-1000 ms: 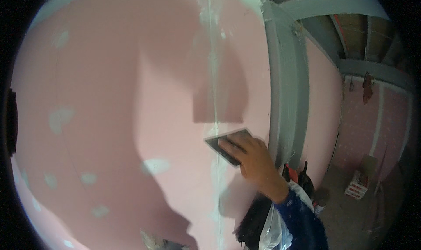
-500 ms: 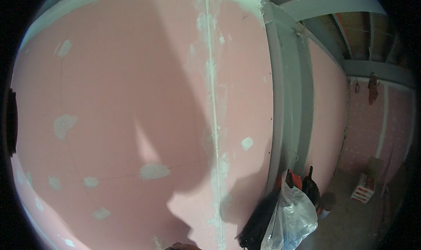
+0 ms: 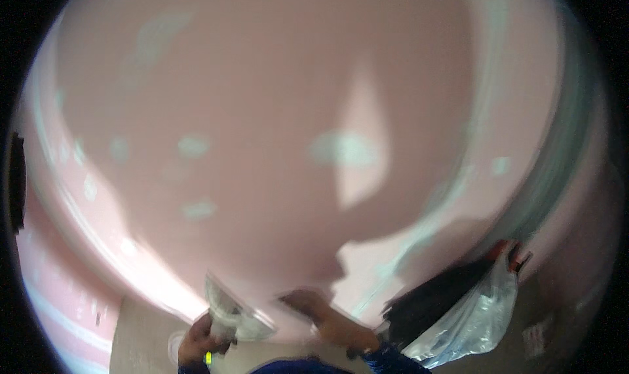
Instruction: The person applies white joint compound to seams and screw holes on pink drywall using a putty knife and taping knife. They smooth the compound along the seams and embed mesh tape into the wet compound to reinforce the joints.
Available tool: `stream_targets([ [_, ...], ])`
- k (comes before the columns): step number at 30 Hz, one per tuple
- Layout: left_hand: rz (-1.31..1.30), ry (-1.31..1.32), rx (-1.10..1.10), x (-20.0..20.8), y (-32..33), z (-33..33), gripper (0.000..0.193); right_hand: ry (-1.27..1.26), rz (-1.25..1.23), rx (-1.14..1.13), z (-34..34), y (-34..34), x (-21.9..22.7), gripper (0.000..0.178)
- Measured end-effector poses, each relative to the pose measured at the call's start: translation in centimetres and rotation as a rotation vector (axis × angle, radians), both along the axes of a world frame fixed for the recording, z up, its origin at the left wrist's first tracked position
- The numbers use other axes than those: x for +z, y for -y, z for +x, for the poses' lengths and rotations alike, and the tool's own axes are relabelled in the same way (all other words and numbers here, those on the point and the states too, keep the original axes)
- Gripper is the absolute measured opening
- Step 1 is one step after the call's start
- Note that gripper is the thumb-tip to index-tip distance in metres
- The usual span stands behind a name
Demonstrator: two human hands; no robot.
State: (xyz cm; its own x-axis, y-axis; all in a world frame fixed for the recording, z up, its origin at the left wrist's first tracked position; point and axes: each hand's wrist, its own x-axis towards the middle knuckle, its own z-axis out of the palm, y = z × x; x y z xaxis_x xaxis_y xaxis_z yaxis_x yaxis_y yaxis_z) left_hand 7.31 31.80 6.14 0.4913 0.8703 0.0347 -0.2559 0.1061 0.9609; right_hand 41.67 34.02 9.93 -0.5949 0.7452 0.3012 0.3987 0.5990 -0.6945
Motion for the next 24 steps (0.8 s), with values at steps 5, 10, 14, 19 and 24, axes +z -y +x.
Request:
stream_targets([
  [5,-0.052,-0.127,0.047,0.9,1.8,0.2,0.059,-0.358,-0.463,-0.277,-1.0,1.4,3.5,0.044],
  [10,-0.068,-0.268,0.136,0.2,3.2,1.0,0.056,-0.138,-0.449,-0.225,-3.8,0.2,2.9,0.039],
  [14,-0.086,-0.155,0.242,-1.0,4.8,0.3,0.059,-0.042,-0.607,0.157,-4.4,-0.6,2.8,0.038],
  [19,0.024,0.041,0.455,-1.9,6.5,-2.5,0.061,0.333,-0.605,0.221,-6.4,-3.8,-2.2,0.043],
  [24,-0.072,-0.159,0.435,-2.4,7.8,-4.7,0.053,-0.754,-1.519,0.394,-9.1,-8.4,-9.2,0.047],
])
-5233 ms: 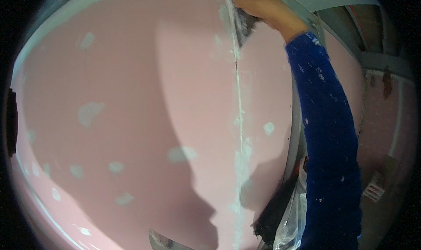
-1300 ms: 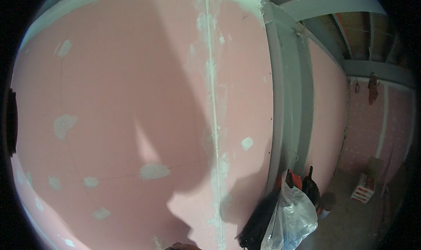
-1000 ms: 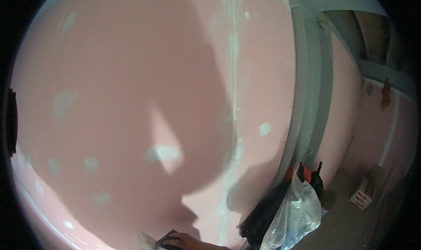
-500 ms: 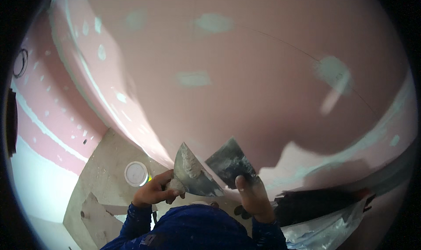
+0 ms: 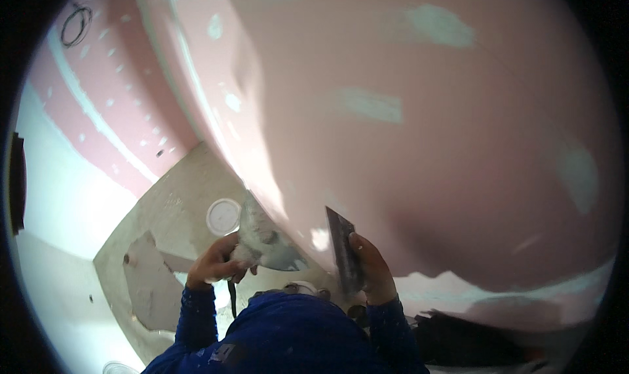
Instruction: The person applies white joint compound to seams and screw holes on pink drywall using a putty knife and taping knife. They smooth the compound along the seams and embed mesh tape into the wet compound to reinforce the joints.
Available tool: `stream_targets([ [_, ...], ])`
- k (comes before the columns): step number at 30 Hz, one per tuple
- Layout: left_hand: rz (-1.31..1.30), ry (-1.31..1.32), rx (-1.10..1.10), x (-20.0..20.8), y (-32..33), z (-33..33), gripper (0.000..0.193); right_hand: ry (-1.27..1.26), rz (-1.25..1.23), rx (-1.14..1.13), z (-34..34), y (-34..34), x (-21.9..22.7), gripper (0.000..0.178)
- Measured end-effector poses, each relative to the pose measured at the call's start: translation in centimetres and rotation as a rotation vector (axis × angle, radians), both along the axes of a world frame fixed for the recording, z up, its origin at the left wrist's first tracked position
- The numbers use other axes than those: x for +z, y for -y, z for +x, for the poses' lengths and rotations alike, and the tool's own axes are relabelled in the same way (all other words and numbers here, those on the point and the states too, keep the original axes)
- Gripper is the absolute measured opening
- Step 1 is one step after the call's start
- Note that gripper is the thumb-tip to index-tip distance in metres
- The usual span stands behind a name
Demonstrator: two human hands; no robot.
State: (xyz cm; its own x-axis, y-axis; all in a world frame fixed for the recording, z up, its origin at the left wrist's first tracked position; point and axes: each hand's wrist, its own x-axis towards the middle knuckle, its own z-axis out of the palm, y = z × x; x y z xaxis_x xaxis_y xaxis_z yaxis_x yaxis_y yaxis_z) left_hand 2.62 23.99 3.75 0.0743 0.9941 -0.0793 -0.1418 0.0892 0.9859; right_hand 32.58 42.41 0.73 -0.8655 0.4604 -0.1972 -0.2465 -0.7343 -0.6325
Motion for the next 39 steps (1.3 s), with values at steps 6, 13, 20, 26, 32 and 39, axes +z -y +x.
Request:
stream_targets([
  [6,-0.132,-0.215,-0.043,-0.7,1.2,1.4,0.054,0.307,-0.115,0.096,-3.2,4.2,0.6,0.05],
  [13,-0.036,-0.363,0.063,-2.8,3.8,4.6,0.053,0.065,0.121,0.245,-5.0,4.0,-2.6,0.045],
  [20,-0.229,-0.082,0.306,-6.6,8.6,7.7,0.062,0.274,0.575,0.5,-9.1,3.1,-16.6,0.036],
  [26,-0.471,-0.007,0.935,-13.2,17.2,5.4,0.066,0.243,-0.578,0.547,-7.6,1.9,-23.7,0.025],
  [32,-0.67,-0.174,1.388,-24.9,28.3,-0.6,0.047,0.42,-0.423,0.499,-5.6,0.8,-25.2,0.021],
  [39,-0.802,-0.722,1.462,-33.9,35.7,-10.1,0.057,0.774,-0.277,0.307,-4.4,0.6,-26.3,0.02],
])
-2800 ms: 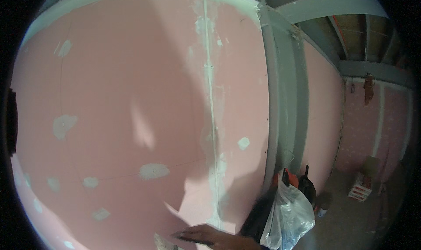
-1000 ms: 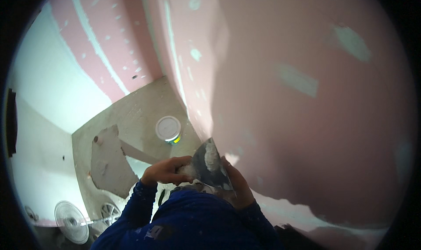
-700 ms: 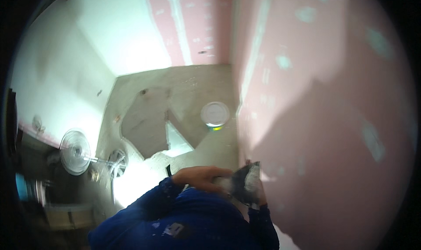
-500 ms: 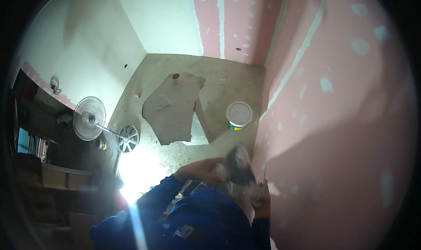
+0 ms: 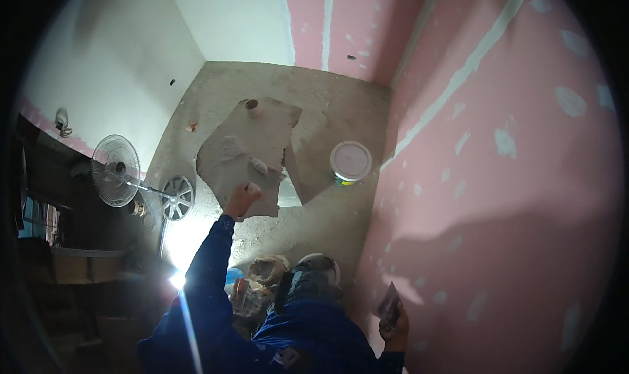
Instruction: The person applies white joint compound to seams and screw holes on pink drywall using a putty knife and taping knife. They smooth the compound along the seams and embed mesh tape into the wet compound to reinforce the joints.
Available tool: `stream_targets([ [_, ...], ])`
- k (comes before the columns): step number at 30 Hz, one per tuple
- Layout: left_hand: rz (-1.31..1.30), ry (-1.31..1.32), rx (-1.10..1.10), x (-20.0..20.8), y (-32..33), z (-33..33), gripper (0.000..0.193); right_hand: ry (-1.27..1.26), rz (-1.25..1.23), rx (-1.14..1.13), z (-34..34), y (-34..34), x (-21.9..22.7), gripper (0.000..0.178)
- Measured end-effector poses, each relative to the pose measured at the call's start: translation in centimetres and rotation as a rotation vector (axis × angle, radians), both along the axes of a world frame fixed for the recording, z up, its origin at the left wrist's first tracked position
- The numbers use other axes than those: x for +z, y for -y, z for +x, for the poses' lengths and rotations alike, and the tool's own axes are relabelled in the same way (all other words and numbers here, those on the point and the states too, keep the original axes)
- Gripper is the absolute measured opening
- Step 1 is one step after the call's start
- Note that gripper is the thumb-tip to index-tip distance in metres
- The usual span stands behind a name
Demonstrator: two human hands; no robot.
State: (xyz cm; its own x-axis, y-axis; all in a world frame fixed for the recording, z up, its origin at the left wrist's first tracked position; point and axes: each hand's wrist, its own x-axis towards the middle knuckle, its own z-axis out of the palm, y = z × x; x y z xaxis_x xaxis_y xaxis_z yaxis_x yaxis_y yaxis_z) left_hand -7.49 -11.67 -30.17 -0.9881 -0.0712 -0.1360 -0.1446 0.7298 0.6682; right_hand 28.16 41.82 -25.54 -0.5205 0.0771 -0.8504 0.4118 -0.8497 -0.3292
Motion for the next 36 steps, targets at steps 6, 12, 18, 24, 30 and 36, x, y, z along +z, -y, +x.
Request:
stream_targets([
  [6,-0.169,-0.073,0.042,-3.4,1.5,-4.1,0.054,-0.004,-0.1,-0.036,0.5,1.5,-1.8,0.026],
  [12,-0.295,-0.033,0.068,-3.7,1.0,-4.6,0.053,0.058,0.168,-0.033,-1.5,3.8,0.1,0.03],
  [18,-0.554,-0.402,0.049,-0.1,0.8,-9.8,0.033,-0.209,0.269,0.058,-2.3,4.2,1.5,0.049],
  [24,-0.564,-0.154,0.149,-1.7,4.3,-26.6,0.036,-0.299,0.381,0.101,-3.7,3.9,-1.0,0.045],
  [30,-0.85,-0.003,-0.134,-8.5,6.4,-34.7,0.074,-0.412,0.786,0.385,-3.0,2.1,-0.5,0.036],
  [36,-0.576,-0.42,-0.468,-5.0,1.8,-35.7,0.075,-0.051,0.581,-0.034,0.9,1.6,-1.6,0.038],
])
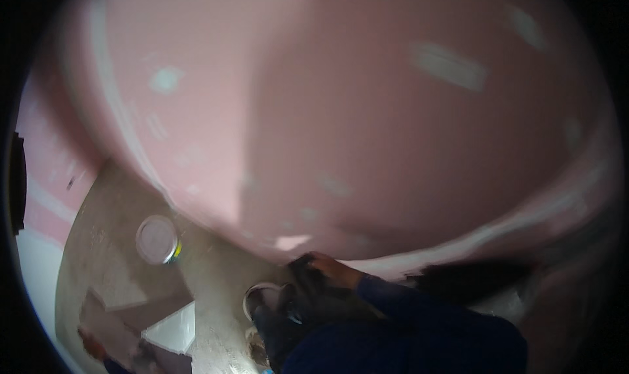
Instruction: The person applies white joint compound to seams and screw holes on pink drywall using a putty knife and taping knife. They smooth the compound along the seams and embed mesh tape into the wet compound to reinforce the joints.
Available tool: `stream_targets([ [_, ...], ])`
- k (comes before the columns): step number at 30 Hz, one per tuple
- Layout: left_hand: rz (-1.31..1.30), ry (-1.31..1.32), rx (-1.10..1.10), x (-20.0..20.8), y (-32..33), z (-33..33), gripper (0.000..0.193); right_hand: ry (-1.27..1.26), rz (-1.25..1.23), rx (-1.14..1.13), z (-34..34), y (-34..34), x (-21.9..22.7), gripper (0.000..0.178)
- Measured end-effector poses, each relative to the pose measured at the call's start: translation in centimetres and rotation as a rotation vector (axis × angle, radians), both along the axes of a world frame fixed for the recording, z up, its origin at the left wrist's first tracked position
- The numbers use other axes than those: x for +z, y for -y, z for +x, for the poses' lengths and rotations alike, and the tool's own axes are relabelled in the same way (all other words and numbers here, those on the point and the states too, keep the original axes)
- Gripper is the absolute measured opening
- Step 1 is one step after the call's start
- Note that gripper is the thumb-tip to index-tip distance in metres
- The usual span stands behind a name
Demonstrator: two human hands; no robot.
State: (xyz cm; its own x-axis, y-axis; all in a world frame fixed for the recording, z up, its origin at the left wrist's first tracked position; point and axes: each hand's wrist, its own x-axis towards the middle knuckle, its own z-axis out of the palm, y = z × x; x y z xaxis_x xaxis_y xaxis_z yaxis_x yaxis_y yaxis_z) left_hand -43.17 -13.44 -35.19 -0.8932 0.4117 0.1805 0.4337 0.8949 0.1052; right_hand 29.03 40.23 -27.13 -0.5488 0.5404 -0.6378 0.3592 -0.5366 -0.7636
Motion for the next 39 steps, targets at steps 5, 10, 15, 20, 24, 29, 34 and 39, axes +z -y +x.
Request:
stream_targets([
  [5,0.409,-0.139,-0.216,1.3,-10.7,11.2,0.069,0.076,0.256,0.114,0.3,-0.2,-0.1,0.045],
  [10,0.674,0.501,-0.34,-3.6,-27.3,28.5,0.047,0.111,0.35,-0.024,2.3,1.3,5.4,0.067],
  [15,0.623,1.041,-0.833,6.1,-38.7,41.6,0.037,0.066,0.099,-0.353,7.6,2.8,7.9,0.07],
  [20,0.182,1.219,-1.326,20.7,-46.2,50.9,0.032,-0.141,0.116,-0.578,10.5,5.5,9.8,0.052],
  [24,0.088,1.639,-1.483,25.7,-48.4,55.5,0.039,-0.28,0.352,-0.597,11.0,8.0,14.6,0.053],
  [29,0.065,1.379,-1.862,26.9,-49.9,58.7,0.053,-0.124,0.518,-0.476,12.4,11.1,20.2,0.068],
  [34,0.219,1.697,-1.645,27.8,-48.6,60.3,0.054,-0.232,0.516,-0.714,11.8,13.4,22.2,0.072],
  [39,0.24,3.077,-0.456,28.3,-48.2,62.5,0.045,-0.254,0.442,-0.807,13.3,13.6,23.4,0.066],
])
